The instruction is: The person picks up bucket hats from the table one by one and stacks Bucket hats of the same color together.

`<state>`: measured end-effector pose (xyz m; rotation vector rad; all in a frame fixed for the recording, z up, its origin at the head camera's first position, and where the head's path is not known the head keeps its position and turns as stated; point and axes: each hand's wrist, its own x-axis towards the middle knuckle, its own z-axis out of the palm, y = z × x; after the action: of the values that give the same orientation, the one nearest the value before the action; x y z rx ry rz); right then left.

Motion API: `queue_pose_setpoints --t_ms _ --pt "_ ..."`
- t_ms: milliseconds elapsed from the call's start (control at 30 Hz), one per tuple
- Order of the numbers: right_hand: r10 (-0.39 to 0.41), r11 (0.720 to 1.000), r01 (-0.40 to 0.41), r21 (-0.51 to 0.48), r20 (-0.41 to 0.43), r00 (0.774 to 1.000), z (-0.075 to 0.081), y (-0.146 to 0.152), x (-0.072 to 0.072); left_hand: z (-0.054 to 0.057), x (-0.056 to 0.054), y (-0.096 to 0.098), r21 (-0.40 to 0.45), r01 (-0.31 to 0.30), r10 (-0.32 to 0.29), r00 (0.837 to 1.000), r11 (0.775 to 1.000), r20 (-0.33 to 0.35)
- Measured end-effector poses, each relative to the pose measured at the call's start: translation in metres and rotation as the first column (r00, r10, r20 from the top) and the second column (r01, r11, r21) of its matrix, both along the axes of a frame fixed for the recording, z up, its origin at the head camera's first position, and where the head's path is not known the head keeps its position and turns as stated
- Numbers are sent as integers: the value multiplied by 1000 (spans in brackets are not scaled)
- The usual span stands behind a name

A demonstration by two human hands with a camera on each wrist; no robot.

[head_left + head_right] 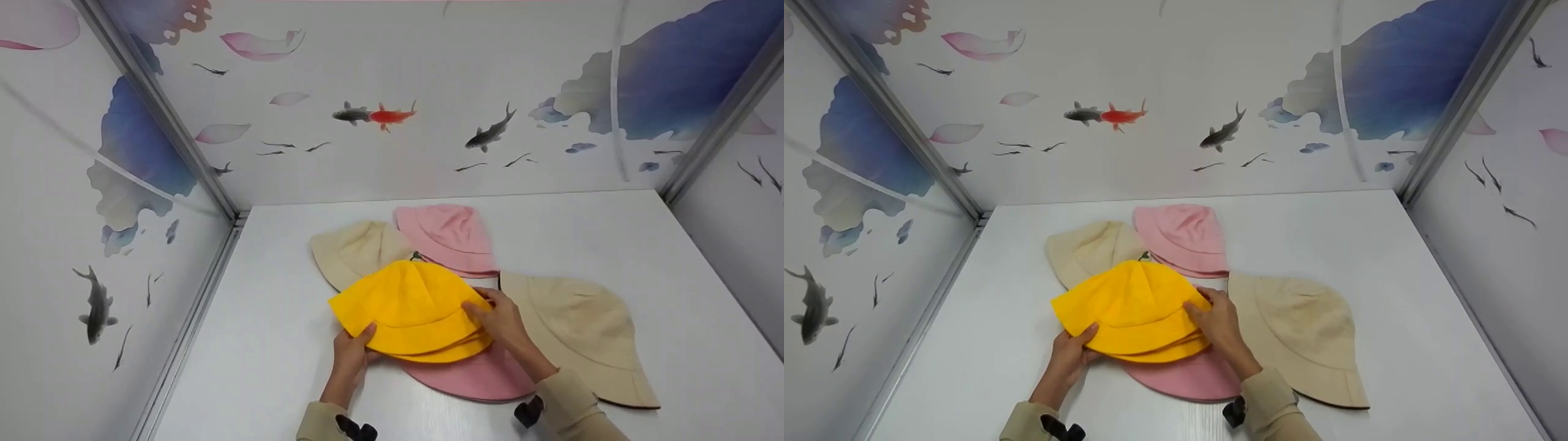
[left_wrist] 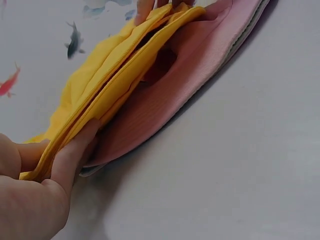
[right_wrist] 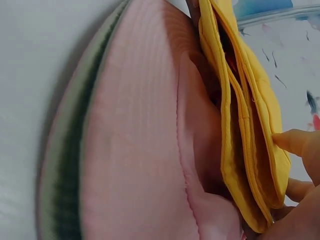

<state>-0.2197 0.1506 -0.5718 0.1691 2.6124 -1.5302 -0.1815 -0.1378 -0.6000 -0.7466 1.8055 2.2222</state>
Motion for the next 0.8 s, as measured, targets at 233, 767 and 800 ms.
queue_pose_setpoints --t_ms 233,767,800 --pt "92 993 -95 74 43 995 8 6 -11 3 0 -2 48 -22 22 1000 999 -16" --pt "399 916 -400 -28 164 902 12 28 -21 5 -1 -1 109 11 -4 998 994 -67" --pt "417 908 -418 -36 170 893 13 28 -21 6 -1 -1 106 15 -7 998 994 -68"
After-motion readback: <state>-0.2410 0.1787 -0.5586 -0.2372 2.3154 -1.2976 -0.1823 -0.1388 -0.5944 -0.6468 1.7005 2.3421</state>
